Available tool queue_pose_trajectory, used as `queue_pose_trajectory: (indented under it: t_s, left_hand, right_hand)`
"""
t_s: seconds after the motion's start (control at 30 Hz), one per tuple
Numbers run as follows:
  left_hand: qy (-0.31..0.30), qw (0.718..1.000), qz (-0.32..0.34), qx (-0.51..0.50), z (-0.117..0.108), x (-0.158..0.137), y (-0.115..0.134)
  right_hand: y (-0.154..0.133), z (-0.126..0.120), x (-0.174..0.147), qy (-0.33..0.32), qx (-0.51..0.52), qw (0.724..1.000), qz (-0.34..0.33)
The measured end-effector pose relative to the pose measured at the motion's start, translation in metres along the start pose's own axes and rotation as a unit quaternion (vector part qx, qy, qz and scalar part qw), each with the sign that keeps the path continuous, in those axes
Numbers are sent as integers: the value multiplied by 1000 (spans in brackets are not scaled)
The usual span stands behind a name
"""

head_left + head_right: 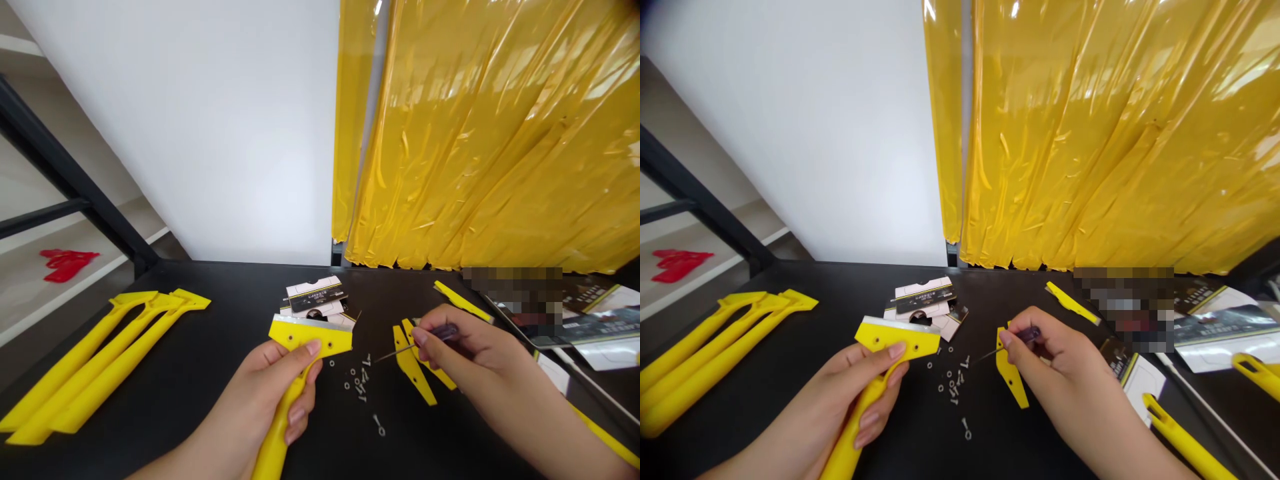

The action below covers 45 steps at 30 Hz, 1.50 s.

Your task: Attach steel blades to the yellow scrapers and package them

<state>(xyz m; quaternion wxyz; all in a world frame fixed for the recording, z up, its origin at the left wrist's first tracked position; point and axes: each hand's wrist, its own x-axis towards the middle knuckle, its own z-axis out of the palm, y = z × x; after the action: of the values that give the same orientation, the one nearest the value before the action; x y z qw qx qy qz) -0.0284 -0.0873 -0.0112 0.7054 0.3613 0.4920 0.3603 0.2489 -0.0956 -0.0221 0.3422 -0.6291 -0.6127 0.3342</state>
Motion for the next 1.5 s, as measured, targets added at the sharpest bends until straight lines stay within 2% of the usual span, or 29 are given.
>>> queue_pose_trajectory:
  t_s: [0.13, 0.6, 0.9, 1.07, 1.3, 1.5]
  left_hand:
    - [7, 1000, 2, 8, 1, -2, -2]
    - [7, 1000, -10, 8, -1, -1, -4]
    - [12, 999, -32, -30, 2, 3, -12]
    - [-25, 995, -65, -71, -1, 9, -23]
    - [-89, 986, -103, -91, -2, 9, -30]
    - [-118, 982, -123, -77, -2, 9, -30]
  right_hand:
    - [1, 4, 3, -20, 8, 1000, 7]
    - [2, 10, 4, -28, 50, 998, 8]
    - [1, 2, -6, 27, 76, 997, -9]
    - [-1, 4, -20, 75, 106, 990, -51]
    - [-5, 4, -26, 35, 86, 992, -89]
    - [-12, 10, -23, 43, 72, 992, -97]
